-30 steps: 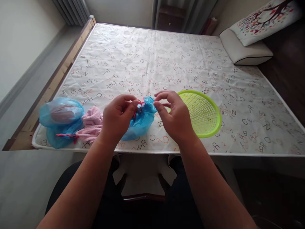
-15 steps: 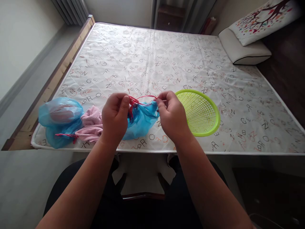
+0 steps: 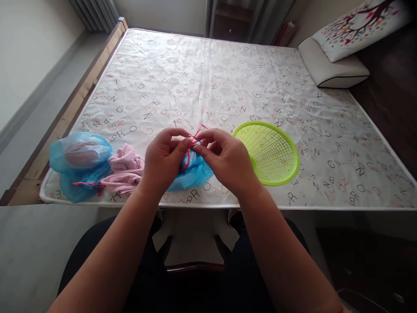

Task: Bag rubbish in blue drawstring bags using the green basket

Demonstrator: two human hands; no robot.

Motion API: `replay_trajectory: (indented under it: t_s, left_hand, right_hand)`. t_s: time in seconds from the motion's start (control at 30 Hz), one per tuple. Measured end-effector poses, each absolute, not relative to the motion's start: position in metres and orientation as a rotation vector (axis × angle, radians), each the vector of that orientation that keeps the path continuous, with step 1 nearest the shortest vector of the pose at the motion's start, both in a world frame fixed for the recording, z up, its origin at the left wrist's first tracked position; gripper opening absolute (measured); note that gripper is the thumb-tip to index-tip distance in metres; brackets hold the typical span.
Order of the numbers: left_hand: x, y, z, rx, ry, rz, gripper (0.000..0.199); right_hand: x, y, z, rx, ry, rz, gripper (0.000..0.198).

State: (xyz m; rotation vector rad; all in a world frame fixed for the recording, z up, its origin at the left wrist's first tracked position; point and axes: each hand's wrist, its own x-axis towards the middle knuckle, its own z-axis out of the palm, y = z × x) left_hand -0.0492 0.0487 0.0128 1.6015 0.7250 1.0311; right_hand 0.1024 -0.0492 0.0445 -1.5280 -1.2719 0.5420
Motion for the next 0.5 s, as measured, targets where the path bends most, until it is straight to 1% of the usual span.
replay_trajectory:
  t_s: [0.07, 0.17, 0.37, 0.43, 0.5]
  left_hand:
    - [-0.05, 0.047, 0.016, 1.62, 0.76, 1.041, 0.018]
    - [-0.052, 0.047, 0.019, 1.642, 0.789, 1.044, 0.016]
    - [-0.058, 0.051, 0.017, 1.723, 0.665, 0.84, 0.026]
    - [-0.056, 0.048, 0.018, 1.751, 0.656, 0.871, 0.027]
    - [-0.053, 0.047, 0.019, 1.716, 0.706, 1.032, 0.026]
  right_hand:
    - [0.106, -0.05, 0.045, -1.519, -1.218, 0.583, 0.009]
    - [0.111, -0.049, 0.043, -1.453, -1.097, 0.613, 0.013]
    - [0.108, -0.044, 0.033, -1.316, -0.928, 0.613, 0.015]
    - [0.107, -0.043, 0.031, -1.316, -0.936, 0.598, 0.015]
    - [0.11, -0.042, 0.029, -1.32, -0.936, 0.549, 0.012]
